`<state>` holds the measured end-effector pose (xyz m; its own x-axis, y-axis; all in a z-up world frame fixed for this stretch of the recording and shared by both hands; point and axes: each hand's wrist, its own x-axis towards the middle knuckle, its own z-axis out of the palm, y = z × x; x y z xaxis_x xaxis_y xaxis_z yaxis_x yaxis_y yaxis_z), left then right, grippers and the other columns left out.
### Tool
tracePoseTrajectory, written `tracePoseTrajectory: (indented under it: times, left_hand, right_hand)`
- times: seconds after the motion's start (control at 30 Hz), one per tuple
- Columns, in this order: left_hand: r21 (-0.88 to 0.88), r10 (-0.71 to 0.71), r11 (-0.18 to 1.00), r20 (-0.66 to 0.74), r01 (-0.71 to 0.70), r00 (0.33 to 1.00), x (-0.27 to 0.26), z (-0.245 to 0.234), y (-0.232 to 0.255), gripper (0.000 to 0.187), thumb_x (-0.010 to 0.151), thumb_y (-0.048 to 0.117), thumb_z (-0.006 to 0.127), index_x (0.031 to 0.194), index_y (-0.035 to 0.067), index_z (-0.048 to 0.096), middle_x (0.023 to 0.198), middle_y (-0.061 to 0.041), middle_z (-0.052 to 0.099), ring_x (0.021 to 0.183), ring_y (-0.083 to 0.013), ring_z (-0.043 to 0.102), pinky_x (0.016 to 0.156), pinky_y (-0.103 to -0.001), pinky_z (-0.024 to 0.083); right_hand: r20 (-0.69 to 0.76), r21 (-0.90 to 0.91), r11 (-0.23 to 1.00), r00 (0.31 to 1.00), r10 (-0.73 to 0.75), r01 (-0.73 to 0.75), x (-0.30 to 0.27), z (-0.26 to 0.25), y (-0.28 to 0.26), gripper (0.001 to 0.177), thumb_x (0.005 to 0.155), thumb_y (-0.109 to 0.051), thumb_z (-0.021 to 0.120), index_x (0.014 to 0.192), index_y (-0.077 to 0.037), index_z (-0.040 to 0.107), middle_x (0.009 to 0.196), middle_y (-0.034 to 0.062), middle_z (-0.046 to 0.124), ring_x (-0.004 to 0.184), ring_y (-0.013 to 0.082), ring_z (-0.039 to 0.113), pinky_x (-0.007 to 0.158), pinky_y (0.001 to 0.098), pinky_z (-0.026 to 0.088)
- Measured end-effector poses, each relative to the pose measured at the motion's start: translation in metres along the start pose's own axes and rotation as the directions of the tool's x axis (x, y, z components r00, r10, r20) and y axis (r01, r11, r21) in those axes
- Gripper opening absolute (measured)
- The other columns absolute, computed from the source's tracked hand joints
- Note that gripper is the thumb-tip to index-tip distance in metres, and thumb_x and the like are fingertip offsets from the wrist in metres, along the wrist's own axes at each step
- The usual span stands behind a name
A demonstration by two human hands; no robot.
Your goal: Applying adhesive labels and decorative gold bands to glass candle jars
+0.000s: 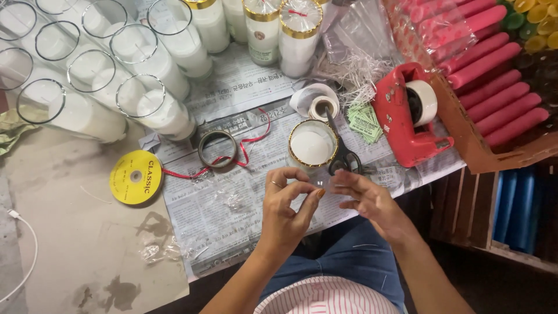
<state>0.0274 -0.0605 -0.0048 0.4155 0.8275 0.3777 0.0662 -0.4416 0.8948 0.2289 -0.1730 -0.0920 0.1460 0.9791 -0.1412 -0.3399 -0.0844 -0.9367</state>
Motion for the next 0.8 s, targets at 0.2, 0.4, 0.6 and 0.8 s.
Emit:
tracePoseTrajectory:
  times: [0.2, 0.4, 0.6, 0.8]
  left_hand:
    - [0.023, -0.043, 0.999, -0.071, 0.045, 0.997, -0.004, -0.005, -0.014, 0.009, 0.087, 0.016, 0.080, 0.082, 0.012, 0.075, 0.098, -0.006, 0.062, 0.096, -0.0231, 0.060, 0.081, -0.033, 0.050]
    - [-0.021, -0.048, 0.999, -0.216, 0.044, 0.975, 0.002, 0.006, -0.035, 0.007, 0.086, 0.014, 0.082, 0.085, 0.012, 0.076, 0.104, -0.007, 0.062, 0.100, -0.0228, 0.062, 0.081, -0.032, 0.051]
    - [-0.065, -0.065, 0.997, -0.257, 0.050, 0.964, 0.000, 0.009, -0.047, 0.006, 0.084, 0.012, 0.083, 0.087, 0.013, 0.078, 0.106, -0.007, 0.063, 0.100, -0.0224, 0.068, 0.085, -0.032, 0.054]
    - [-0.169, -0.025, 0.985, -0.277, -0.023, 0.961, 0.013, 0.015, -0.056, 0.007, 0.087, 0.007, 0.081, 0.089, 0.010, 0.076, 0.121, -0.010, 0.069, 0.129, -0.0300, 0.063, 0.105, -0.035, 0.049]
  right_hand:
    - [-0.247, -0.402, 0.879, 0.894, -0.374, 0.256, 0.020, 0.033, -0.028, 0.007, 0.089, 0.000, 0.075, 0.091, 0.005, 0.071, 0.108, 0.0181, 0.068, 0.100, 0.0243, 0.070, 0.088, 0.0338, 0.057]
    - [-0.203, -0.701, 0.641, 0.773, -0.601, 0.314, 0.032, 0.052, -0.042, 0.005, 0.093, -0.005, 0.075, 0.094, -0.001, 0.072, 0.113, 0.0135, 0.063, 0.104, 0.0236, 0.068, 0.090, 0.0319, 0.057]
    - [-0.193, -0.682, 0.652, 0.777, -0.599, 0.333, 0.036, 0.056, -0.041, 0.004, 0.097, -0.001, 0.070, 0.096, 0.002, 0.069, 0.115, 0.0173, 0.061, 0.106, 0.0256, 0.068, 0.089, 0.0347, 0.058]
    - [-0.206, -0.608, 0.691, 0.763, -0.613, 0.391, 0.052, 0.053, -0.028, 0.006, 0.098, 0.000, 0.069, 0.099, 0.006, 0.067, 0.121, 0.0206, 0.059, 0.111, 0.0277, 0.067, 0.089, 0.0339, 0.058]
